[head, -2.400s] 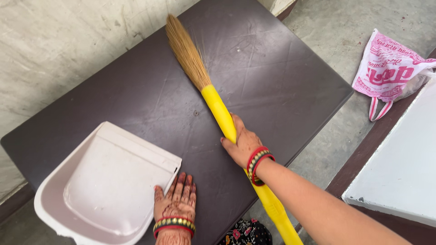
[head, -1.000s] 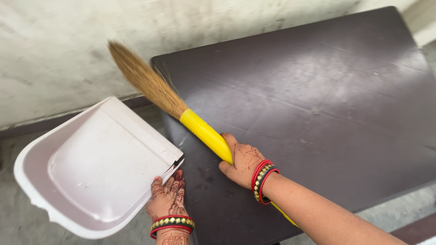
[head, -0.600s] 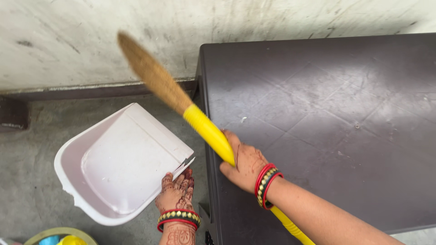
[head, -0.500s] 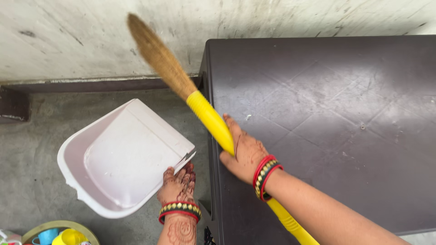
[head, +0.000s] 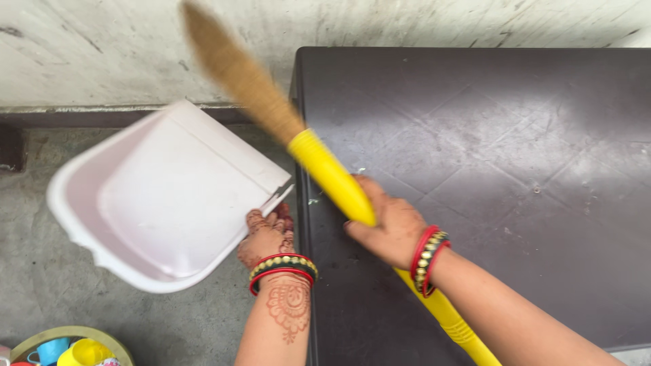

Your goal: The person organizes items on a balcony, placing a basket of goods and a bag of toys on the floor. They then use a broom and dustpan to sweep debris from a dark plastic storage box and the surrounding floor area.

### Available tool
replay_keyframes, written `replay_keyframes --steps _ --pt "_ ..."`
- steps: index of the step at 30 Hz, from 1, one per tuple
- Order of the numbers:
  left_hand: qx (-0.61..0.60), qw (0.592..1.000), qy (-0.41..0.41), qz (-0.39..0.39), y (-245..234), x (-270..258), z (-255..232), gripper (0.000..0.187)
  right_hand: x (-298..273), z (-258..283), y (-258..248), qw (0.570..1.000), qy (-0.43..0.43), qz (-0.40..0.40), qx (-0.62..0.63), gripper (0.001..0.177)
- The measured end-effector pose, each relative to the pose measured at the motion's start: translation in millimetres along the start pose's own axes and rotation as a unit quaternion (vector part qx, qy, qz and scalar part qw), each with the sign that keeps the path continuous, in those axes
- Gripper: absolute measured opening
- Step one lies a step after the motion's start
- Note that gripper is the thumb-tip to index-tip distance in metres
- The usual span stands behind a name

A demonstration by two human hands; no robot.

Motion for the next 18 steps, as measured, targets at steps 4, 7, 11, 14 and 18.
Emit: replay_keyframes --steps 4,7,11,14,18 --pt "0.004 0.999 0.034 0.022 2.8 -24.2 -14.5 0.038 -3.5 -56.6 -45.6 0.990 0.112 -0.082 0.014 0.080" --pt "-0.101 0.989 0.105 0.022 4.9 -43.6 -10.7 0.024 -11.0 -89.2 -69.7 0.983 0.150 -0.101 -0.016 0.082" --pt "-0.088 0.991 0.069 0.073 17.4 -62.5 21.9 0.019 -25.8 -111.2 -74.1 0.988 0.132 -0.055 -0.058 0.087" --pt "-0.068 0.988 0.070 0.117 29.4 -82.7 50.0 0.018 -38.1 -121.5 -72.4 0.993 0.117 0.001 -0.010 0.086" --pt "-0.039 0.991 0.052 0.119 34.7 -108.6 82.0 0.018 -54.8 -147.0 -95.1 0.993 0.106 -0.007 0.059 0.080"
Point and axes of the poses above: each hand's wrist, its own x-axis towards the middle knuckle, its own y-axis out of the palm, z = x × y, the point moved 7 cm from there along x, towards the middle knuckle, and after that the axes turned 15 degrees about -z, right-handed, at the moved point
